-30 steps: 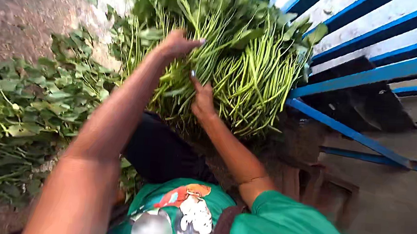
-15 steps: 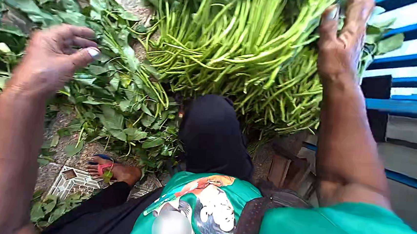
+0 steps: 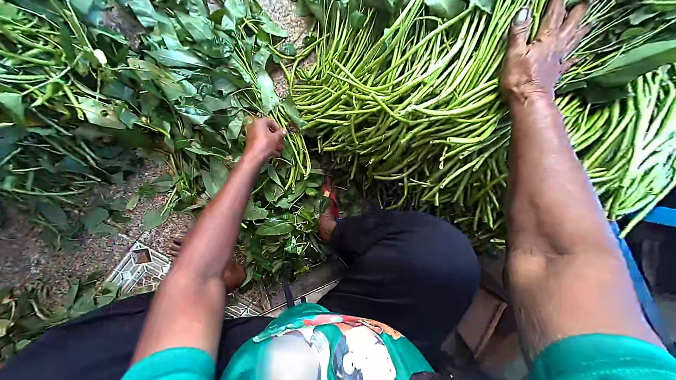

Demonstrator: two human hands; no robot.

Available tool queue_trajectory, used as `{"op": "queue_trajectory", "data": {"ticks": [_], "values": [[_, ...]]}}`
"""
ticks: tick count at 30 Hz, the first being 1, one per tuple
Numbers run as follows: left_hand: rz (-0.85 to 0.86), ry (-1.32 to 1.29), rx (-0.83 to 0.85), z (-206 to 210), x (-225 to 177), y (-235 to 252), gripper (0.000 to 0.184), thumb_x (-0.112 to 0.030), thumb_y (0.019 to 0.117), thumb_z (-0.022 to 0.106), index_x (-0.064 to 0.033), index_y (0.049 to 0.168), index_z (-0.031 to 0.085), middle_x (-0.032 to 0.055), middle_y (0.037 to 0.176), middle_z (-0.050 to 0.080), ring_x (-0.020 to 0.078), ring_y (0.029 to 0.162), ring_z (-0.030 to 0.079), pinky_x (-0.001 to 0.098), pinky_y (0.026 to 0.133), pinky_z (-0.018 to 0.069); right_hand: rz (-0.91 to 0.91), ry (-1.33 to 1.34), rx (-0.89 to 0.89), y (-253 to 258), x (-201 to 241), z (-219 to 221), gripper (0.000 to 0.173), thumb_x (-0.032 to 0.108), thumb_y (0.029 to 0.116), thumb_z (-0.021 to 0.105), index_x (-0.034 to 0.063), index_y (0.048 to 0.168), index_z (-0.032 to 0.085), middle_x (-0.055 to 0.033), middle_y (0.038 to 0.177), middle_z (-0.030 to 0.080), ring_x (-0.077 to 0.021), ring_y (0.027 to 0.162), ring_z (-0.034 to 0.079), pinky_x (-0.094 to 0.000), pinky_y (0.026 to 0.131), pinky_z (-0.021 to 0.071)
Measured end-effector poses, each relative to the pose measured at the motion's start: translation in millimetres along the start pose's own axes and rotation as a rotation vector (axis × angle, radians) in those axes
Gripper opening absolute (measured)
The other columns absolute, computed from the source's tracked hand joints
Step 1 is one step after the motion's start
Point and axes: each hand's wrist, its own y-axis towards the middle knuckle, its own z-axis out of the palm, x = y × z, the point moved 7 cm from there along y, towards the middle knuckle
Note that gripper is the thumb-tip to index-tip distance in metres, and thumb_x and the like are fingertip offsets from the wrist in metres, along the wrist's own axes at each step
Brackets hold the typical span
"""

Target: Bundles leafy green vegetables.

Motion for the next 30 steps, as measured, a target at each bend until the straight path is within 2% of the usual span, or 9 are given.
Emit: {"op": "queue_trajectory", "data": {"ticks": [4,7,12,17,19,22,26,28,30], "values": [[-0.074,0.425,-0.222,33,8,-6,0.058,-0.028,0.0941,0.072,0.0043,0.139,0.053,0.0321,0.129,0.062,0.0502,0.119,0.061,0.0691,0.097,0.048,0.021,0.032,-0.019,-3,-1,3,0.079,0.072,0.1009,0.029,0.0278,0.166,0.023,-0.0177,0.173,0.012,-0.0421,0.159,0.009,-0.072,0.121,0.0123],[-0.121,0.5,-0.281,36,5,-18,0.056,-0.017,0.0921,0.068,0.0044,0.141,0.051,0.0315,0.131,0.061,0.0499,0.12,0.061,0.069,0.096,0.0483,0.021,0.047,-0.016,-1,0,6,0.077,0.069,0.1015,0.032,0.0278,0.166,0.024,-0.017,0.173,0.011,-0.0422,0.159,0.007,-0.0736,0.12,0.0107],[-0.117,0.385,-0.293,12,30,-27,0.029,-0.012,0.0965,0.059,0.0016,0.122,0.065,0.0291,0.124,0.065,0.0467,0.12,0.062,0.069,0.096,0.0475,-0.005,0.131,-0.062,-2,-1,4,0.076,0.068,0.1015,0.035,0.0272,0.165,0.027,-0.0163,0.173,0.012,-0.043,0.159,0.006,-0.0737,0.119,0.0113],[0.031,0.495,-0.347,28,34,-47,0.056,-0.032,0.0962,0.07,-0.0013,0.141,0.055,0.027,0.143,0.054,0.0465,0.131,0.054,0.0677,0.101,0.046,0.014,0.146,-0.06,-4,1,5,0.073,0.065,0.1024,0.035,0.0268,0.165,0.029,-0.0155,0.173,0.012,-0.0411,0.16,0.007,-0.073,0.121,0.0074],[-0.019,0.589,-0.365,47,30,-51,0.072,-0.023,0.0891,0.078,-0.0011,0.149,0.046,0.0312,0.149,0.045,0.0524,0.133,0.048,0.0684,0.097,0.0479,0.018,0.14,-0.052,-3,2,6,0.073,0.064,0.1025,0.035,0.027,0.165,0.029,-0.0154,0.173,0.012,-0.0408,0.16,0.006,-0.0739,0.12,0.0074],[-0.106,0.635,-0.412,65,34,-48,0.074,-0.002,0.0928,0.064,-0.009,0.16,0.033,0.0289,0.154,0.041,0.053,0.125,0.056,0.0656,0.089,0.0531,0.013,0.135,-0.054,0,1,8,0.073,0.065,0.102,0.036,0.0282,0.165,0.029,-0.0158,0.173,0.011,-0.0413,0.16,0.006,-0.0737,0.12,0.0077],[-0.076,0.362,-0.265,35,32,-59,0.068,-0.015,0.0971,0.062,-0.0158,0.159,0.033,0.0307,0.13,0.063,0.0525,0.117,0.062,0.0731,0.093,0.0469,-0.003,0.143,-0.058,1,-2,10,0.073,0.065,0.1024,0.036,0.0274,0.165,0.029,-0.0161,0.173,0.011,-0.0422,0.159,0.006,-0.0737,0.119,0.0087],[0.04,0.147,-0.3,0,21,-84,0.059,-0.014,0.0987,0.058,-0.0124,0.155,0.041,0.0284,0.131,0.062,0.0453,0.119,0.062,0.0663,0.098,0.0482,-0.005,0.157,-0.059,2,-2,9,0.074,0.065,0.1017,0.038,0.0259,0.165,0.029,-0.0171,0.173,0.011,-0.0419,0.159,0.006,-0.074,0.119,0.0078],[0.235,-0.098,-0.394,-37,6,-131,0.057,-0.006,0.097,0.053,-0.0045,0.152,0.042,0.0221,0.139,0.059,0.0301,0.122,0.062,0.0507,0.101,0.0519,-0.012,0.166,-0.047,1,-2,8,0.076,0.065,0.1008,0.039,0.0252,0.165,0.03,-0.0178,0.173,0.01,-0.0425,0.159,0.006,-0.0746,0.119,0.0085]]}}
